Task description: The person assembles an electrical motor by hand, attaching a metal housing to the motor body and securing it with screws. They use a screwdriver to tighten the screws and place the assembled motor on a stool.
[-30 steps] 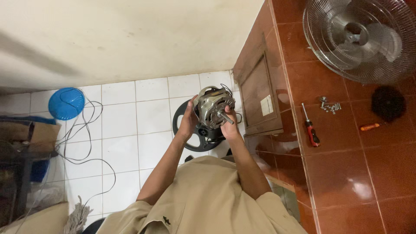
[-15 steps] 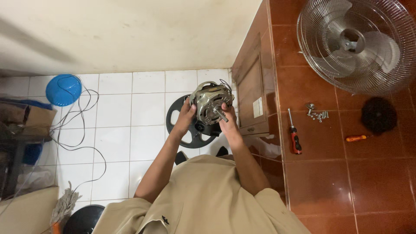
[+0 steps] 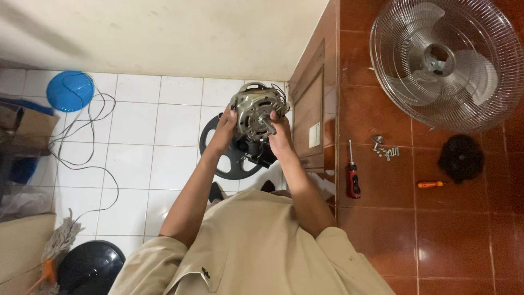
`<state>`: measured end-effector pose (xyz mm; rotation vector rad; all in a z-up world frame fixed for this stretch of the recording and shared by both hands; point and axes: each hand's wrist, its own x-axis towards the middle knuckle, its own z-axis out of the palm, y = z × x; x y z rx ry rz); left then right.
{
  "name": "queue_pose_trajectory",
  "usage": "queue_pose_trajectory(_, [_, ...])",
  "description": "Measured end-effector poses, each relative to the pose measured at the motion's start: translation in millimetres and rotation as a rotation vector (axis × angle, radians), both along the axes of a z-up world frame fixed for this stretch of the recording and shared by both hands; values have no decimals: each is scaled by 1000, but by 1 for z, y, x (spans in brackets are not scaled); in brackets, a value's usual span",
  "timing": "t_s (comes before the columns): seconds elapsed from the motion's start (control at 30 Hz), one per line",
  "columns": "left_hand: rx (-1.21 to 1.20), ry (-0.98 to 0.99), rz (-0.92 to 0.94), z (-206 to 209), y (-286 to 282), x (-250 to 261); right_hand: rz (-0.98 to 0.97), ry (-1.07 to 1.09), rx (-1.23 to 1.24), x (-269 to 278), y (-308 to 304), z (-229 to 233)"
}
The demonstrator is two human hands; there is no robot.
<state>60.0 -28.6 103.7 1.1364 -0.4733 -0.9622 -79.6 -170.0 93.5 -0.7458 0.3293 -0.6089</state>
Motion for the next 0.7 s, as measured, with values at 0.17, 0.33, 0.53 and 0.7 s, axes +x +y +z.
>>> queue_pose_trajectory(0.17, [-146, -162, 5, 14, -3, -1, 30, 56, -30, 7, -8, 35])
queue_pose_trajectory(0.33, [-124, -131, 37, 30, -10, 8, 31, 98, -120, 19, -7, 55])
queue_pose_trajectory(0.53, [7, -144, 29, 51, 3, 30, -14, 185, -146, 40, 5, 64])
queue_pose_trajectory(0.7, [-111, -68, -10, 42, 12, 46, -96, 164, -109, 59, 17, 62])
